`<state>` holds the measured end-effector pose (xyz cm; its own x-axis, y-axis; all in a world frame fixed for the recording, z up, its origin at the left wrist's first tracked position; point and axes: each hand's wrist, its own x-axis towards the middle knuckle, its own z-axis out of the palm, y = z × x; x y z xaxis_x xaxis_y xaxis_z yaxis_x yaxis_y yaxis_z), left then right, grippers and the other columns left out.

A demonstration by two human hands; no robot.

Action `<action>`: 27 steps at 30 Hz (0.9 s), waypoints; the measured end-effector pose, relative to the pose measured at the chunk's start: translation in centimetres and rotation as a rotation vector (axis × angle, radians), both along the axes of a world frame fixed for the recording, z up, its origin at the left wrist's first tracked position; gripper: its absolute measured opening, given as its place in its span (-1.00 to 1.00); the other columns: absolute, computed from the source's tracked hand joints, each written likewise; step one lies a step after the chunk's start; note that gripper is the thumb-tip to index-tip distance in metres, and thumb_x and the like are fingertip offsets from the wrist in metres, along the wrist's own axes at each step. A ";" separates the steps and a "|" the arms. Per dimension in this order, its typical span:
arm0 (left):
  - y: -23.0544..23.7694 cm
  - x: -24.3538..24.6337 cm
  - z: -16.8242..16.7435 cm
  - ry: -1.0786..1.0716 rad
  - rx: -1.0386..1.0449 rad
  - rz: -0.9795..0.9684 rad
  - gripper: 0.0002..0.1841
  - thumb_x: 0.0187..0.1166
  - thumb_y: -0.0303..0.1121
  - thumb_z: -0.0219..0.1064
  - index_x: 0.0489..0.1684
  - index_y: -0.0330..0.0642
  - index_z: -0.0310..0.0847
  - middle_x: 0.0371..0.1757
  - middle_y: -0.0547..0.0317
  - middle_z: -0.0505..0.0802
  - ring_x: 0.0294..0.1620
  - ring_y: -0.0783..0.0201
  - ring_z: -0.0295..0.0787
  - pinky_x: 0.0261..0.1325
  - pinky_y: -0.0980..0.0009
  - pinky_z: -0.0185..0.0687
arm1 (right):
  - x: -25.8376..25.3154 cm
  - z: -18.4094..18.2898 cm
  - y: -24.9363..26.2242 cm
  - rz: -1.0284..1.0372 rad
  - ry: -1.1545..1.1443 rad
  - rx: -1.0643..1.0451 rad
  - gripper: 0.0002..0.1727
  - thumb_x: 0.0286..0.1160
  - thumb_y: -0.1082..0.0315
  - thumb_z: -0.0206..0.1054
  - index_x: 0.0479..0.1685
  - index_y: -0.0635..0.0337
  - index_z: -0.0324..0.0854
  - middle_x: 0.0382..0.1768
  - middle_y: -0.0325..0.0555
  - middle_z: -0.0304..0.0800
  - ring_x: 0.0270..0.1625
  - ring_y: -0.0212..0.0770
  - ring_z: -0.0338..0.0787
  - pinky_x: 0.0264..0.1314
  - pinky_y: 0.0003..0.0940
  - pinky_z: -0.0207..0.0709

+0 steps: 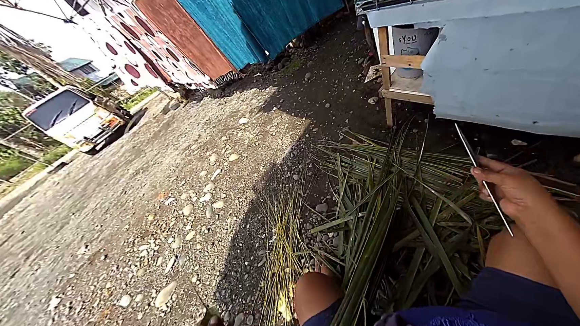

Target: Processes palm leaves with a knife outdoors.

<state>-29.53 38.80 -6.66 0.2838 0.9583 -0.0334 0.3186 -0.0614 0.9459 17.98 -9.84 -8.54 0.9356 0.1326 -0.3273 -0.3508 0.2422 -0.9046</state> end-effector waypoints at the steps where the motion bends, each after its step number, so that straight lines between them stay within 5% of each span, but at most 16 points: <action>1: -1.3 3.3 0.6 -0.131 -0.009 -0.009 -0.74 0.78 -0.42 0.11 0.32 -0.32 0.37 -0.13 0.17 0.71 -0.23 0.31 0.80 -0.03 0.16 0.85 | -1.1 -0.1 1.1 0.105 -0.010 0.014 -0.54 0.66 0.46 0.28 0.54 0.12 0.52 -0.40 -0.26 0.62 -0.65 -0.47 0.44 -0.66 -0.62 0.31; 4: -6.2 13.2 3.6 -0.303 -0.029 -0.070 -0.74 0.76 -0.53 0.13 0.33 -0.34 0.37 -0.10 0.13 0.72 -0.21 0.33 0.80 -0.09 0.27 0.82 | -5.1 0.3 4.2 0.394 -0.027 0.084 -0.47 0.65 0.52 0.23 0.63 0.17 0.42 -0.37 -0.25 0.62 -0.63 -0.48 0.45 -0.65 -0.63 0.32; 6: -9.1 17.9 4.7 -0.319 -0.015 -0.197 -0.88 0.72 -0.57 0.18 0.08 -0.32 0.49 -0.20 0.16 0.80 -0.26 0.38 0.79 -0.12 0.38 0.78 | -7.8 0.7 5.6 0.589 -0.037 0.148 -0.42 0.57 0.55 0.25 0.63 0.18 0.40 -0.37 -0.27 0.63 -0.62 -0.50 0.45 -0.62 -0.63 0.35; 10: -15.1 24.2 5.0 -0.386 -0.096 -0.479 -0.93 0.60 -0.64 0.26 -0.10 -0.35 0.59 -0.37 0.13 0.83 -0.47 0.39 0.73 -0.33 0.47 0.72 | -11.4 0.7 7.0 0.948 -0.012 0.275 -0.22 0.26 0.42 0.42 0.66 0.09 0.38 -0.37 -0.36 0.65 -0.60 -0.53 0.51 -0.56 -0.65 0.45; 12: -18.5 25.9 4.6 -0.391 -0.186 -0.598 -0.95 0.57 -0.64 0.31 -0.22 -0.32 0.58 -0.38 0.11 0.84 -0.46 0.35 0.78 -0.29 0.42 0.77 | -12.2 0.3 7.3 1.020 0.056 0.390 -0.14 0.26 0.41 0.44 0.74 0.04 0.27 -0.45 -0.37 0.60 -0.62 -0.52 0.51 -0.57 -0.63 0.44; 14: -21.4 26.6 3.8 -0.361 -0.275 -0.692 -0.94 0.54 -0.64 0.34 -0.26 -0.31 0.60 -0.37 0.10 0.85 -0.44 0.33 0.81 -0.26 0.39 0.81 | -12.6 -0.3 7.4 0.983 0.124 0.509 -0.18 0.33 0.35 0.41 0.72 -0.06 0.24 -0.52 -0.38 0.56 -0.63 -0.51 0.51 -0.58 -0.61 0.43; 17: -24.0 26.4 2.5 -0.291 -0.353 -0.785 -0.97 0.54 -0.62 0.37 -0.23 -0.34 0.65 -0.31 0.11 0.85 -0.38 0.31 0.83 -0.20 0.37 0.84 | -12.7 -1.1 7.2 0.817 0.230 0.680 -0.62 0.27 0.25 0.58 0.05 -0.14 0.55 -0.54 -0.33 0.62 -0.64 -0.48 0.55 -0.61 -0.60 0.46; 18: -24.4 26.2 2.2 -0.280 -0.367 -0.792 -0.96 0.55 -0.61 0.37 -0.18 -0.35 0.66 -0.30 0.11 0.87 -0.36 0.30 0.85 -0.18 0.36 0.85 | -12.5 -1.4 7.0 0.789 0.240 0.706 -0.66 0.26 0.24 0.59 -0.04 -0.15 0.57 -0.54 -0.33 0.62 -0.64 -0.48 0.55 -0.61 -0.61 0.46; 22: -23.7 25.3 2.2 -0.291 -0.325 -0.794 -0.84 0.57 -0.63 0.32 0.03 -0.45 0.70 -0.24 0.04 0.89 -0.33 0.30 0.86 -0.16 0.39 0.85 | -11.8 -2.0 6.8 0.729 0.236 0.739 -0.74 0.27 0.26 0.57 -0.14 -0.15 0.61 -0.54 -0.33 0.62 -0.64 -0.48 0.55 -0.61 -0.61 0.46; 27: -22.6 24.3 2.4 -0.319 -0.131 -0.850 -0.83 0.54 -0.67 0.33 0.00 -0.46 0.72 -0.21 0.02 0.92 -0.35 0.32 0.88 -0.19 0.42 0.86 | -10.5 -2.5 6.3 0.700 0.207 0.798 -0.78 0.31 0.23 0.57 -0.16 -0.15 0.64 -0.54 -0.33 0.61 -0.63 -0.49 0.57 -0.60 -0.62 0.48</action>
<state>-5.22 16.20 -4.27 0.9059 0.4169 0.0742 -0.0625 -0.0417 0.9972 7.52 -3.52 -11.04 0.5056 0.8612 -0.0525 -0.7679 0.4214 -0.4824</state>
